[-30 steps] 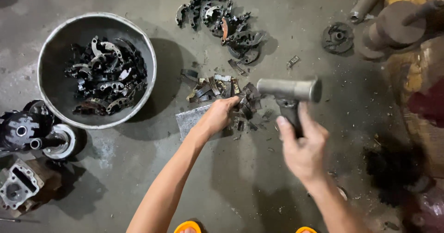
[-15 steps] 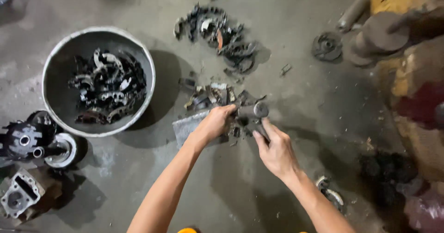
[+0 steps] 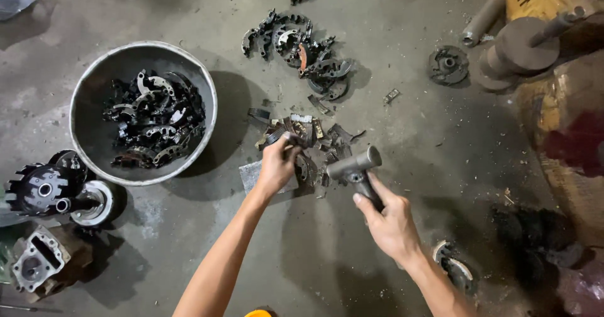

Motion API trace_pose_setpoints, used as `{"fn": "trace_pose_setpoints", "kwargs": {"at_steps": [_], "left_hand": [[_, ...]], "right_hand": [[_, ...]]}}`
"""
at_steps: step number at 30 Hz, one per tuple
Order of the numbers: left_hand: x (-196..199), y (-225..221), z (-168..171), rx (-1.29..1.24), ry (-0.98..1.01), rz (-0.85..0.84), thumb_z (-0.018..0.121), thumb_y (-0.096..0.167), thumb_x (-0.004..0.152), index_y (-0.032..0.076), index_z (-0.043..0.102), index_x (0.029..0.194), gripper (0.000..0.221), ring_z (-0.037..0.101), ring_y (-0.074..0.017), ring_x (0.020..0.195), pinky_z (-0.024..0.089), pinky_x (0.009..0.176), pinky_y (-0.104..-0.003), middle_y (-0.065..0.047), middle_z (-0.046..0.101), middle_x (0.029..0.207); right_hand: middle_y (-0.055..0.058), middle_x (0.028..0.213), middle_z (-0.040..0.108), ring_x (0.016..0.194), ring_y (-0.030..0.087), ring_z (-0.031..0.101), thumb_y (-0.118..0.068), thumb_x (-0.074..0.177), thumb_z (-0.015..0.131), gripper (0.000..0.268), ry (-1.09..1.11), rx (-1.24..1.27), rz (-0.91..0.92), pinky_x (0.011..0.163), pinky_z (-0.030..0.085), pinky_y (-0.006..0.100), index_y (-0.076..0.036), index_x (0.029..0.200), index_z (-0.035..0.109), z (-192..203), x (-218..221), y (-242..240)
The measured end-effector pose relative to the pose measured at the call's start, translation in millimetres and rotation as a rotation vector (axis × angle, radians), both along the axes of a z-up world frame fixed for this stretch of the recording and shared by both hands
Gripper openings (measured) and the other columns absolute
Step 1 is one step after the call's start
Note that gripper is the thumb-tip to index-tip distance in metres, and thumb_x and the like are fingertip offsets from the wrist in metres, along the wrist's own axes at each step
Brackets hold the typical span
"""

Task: Using a hammer to strike and clean motorcycle brake components on a workshop floor

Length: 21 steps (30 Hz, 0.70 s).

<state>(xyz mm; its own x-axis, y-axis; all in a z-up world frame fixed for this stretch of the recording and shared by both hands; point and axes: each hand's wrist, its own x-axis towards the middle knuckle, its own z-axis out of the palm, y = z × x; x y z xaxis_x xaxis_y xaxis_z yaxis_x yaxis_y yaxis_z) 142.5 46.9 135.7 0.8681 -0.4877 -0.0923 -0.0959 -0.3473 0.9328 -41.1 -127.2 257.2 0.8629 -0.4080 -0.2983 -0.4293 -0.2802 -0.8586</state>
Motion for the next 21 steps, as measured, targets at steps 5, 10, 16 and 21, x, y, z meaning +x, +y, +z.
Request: {"fn": "trace_pose_setpoints", "kwargs": {"at_steps": [5,10,16,21], "left_hand": [[7,-1,26,0.041,-0.047,-0.078,0.058,-0.006,0.094,0.005,0.067,0.108,0.019,0.065,-0.0155,0.069,0.053,0.06,-0.029,-0.01,0.076,0.098],[8,0,8,-0.089,-0.015,-0.166,0.046,-0.025,0.068,-0.003,0.06,0.104,0.045,0.058,-0.0158,0.077,0.052,0.075,-0.029,-0.007,0.069,0.091],[9,1,-4,0.007,-0.18,-0.17,0.058,-0.017,0.079,-0.003,0.059,0.099,0.025,0.058,-0.0239,0.066,0.051,0.067,-0.037,-0.011,0.068,0.085],[8,-3,-4,0.012,-0.26,-0.172,0.066,-0.01,0.083,-0.002,0.053,0.089,0.017,0.058,-0.0257,0.063,0.05,0.065,-0.039,-0.011,0.064,0.082]], "right_hand": [[0.003,0.057,0.065,0.038,0.011,0.047,-0.008,0.086,0.069,0.058,0.018,0.015,-0.036,0.032,0.033,0.027,-0.009,0.143,0.06,-6,-1,4],[0.002,0.058,0.063,0.043,0.011,0.047,-0.007,0.085,0.069,0.056,0.04,0.019,-0.059,0.037,0.035,0.027,-0.01,0.141,0.063,-10,1,7],[0.003,0.062,0.065,0.046,0.011,0.051,-0.006,0.087,0.068,0.06,0.056,0.111,-0.068,0.039,0.038,0.026,-0.011,0.146,0.059,-6,3,6],[0.004,0.069,0.069,0.048,0.011,0.053,-0.006,0.087,0.068,0.059,0.038,0.129,-0.078,0.04,0.041,0.026,-0.009,0.145,0.059,-14,4,3]]}}
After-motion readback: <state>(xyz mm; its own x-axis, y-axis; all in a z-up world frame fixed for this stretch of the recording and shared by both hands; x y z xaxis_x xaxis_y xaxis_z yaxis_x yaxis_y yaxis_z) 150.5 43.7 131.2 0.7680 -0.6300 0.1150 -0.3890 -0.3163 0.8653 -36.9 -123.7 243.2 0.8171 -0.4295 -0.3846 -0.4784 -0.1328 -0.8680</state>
